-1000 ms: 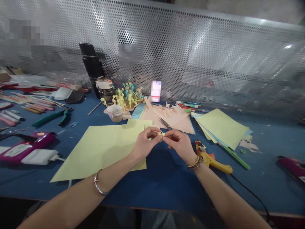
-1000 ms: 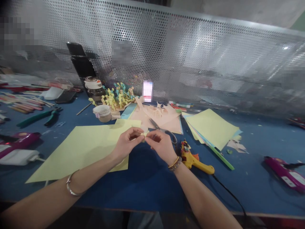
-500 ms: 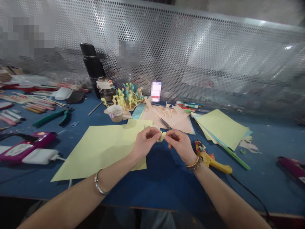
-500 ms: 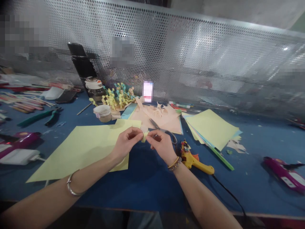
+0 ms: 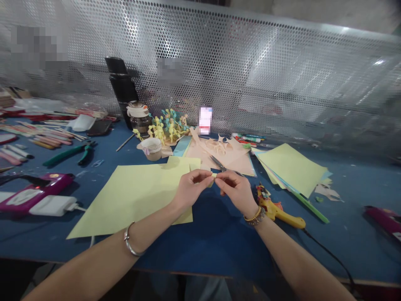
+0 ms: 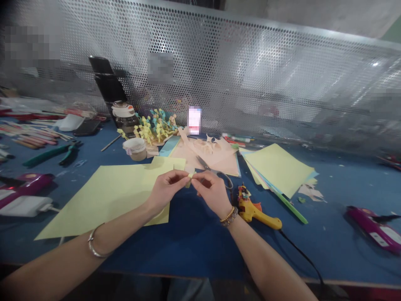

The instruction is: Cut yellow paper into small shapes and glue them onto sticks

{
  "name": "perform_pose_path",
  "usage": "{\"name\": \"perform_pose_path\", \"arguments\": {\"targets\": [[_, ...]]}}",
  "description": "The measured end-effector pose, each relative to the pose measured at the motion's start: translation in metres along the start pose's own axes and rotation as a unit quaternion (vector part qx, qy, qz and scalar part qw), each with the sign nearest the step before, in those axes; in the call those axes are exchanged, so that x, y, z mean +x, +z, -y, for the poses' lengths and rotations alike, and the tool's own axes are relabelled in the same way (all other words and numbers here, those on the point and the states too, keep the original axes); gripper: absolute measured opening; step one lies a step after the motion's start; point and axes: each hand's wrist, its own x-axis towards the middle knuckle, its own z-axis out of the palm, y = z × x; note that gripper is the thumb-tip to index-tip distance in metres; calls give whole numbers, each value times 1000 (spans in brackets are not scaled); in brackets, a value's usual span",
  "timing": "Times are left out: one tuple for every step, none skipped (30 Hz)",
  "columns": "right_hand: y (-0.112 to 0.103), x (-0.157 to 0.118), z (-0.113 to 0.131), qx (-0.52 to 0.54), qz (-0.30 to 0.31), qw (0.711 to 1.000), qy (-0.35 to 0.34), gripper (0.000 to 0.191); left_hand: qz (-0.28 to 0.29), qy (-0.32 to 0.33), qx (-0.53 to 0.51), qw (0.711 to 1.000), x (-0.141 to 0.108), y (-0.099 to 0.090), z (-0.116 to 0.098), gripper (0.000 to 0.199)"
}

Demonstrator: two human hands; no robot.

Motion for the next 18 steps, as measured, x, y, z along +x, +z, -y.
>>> {"name": "perform_pose_path", "arguments": {"targets": [[0,-1,2,-3,-2,1000,-2,16,-6,0,-2,1000,0,0,0,22],[0,-1,3,-4,-5,1000,-1,17,-10,0,-2,1000,0,1,-1,21],[1,-2,4,-4,-9,1000,1,18,-13,-1,-1,1000,0,1,-1,21],[1,-2,5,-2,-14,1000,4,18,-13,0,0,1000,0,1,-2,21],[1,-2,5,1,-17,1000,7,18,-12,0,1,1000,0,1,-2,21],[1,-2,5,5,-20,1000,8,19,-11,0,3,1000,0,1,-3,21],[2,-2,4,8,-22,1000,9,19,-10,-1,4,1000,-1,1,-3,21],[2,-2,4,9,-23,1000,9,19,-9,-1,4,1000,-1,1,-4,21],[2,-2,3,11,-25,1000,9,19,-6,-2,3,1000,-2,1,-4,21],[3,-2,2,15,-26,1000,10,18,-5,-2,3,1000,-2,1,-4,21],[3,-3,2,19,-27,999,14,18,-4,-1,4,1000,-2,1,-4,20],[3,-3,2,25,-29,999,18,18,-3,-2,5,1000,-2,1,-4,20],[4,-3,2,31,-31,999,22,18,-2,-3,6,1000,-2,1,-4,20],[4,-3,3,35,-32,999,26,18,-1,-4,8,1000,-2,1,-4,20],[4,-3,3,36,-32,998,29,18,1,-5,9,1000,-1,1,-4,20],[4,-3,3,33,-34,999,27,19,3,-4,10,1000,-1,1,-3,20],[4,-3,3,29,-36,999,22,19,5,-1,11,1000,-1,1,-2,20],[4,-4,3,26,-38,999,16,19,6,3,12,1000,-1,1,-2,20]]}}
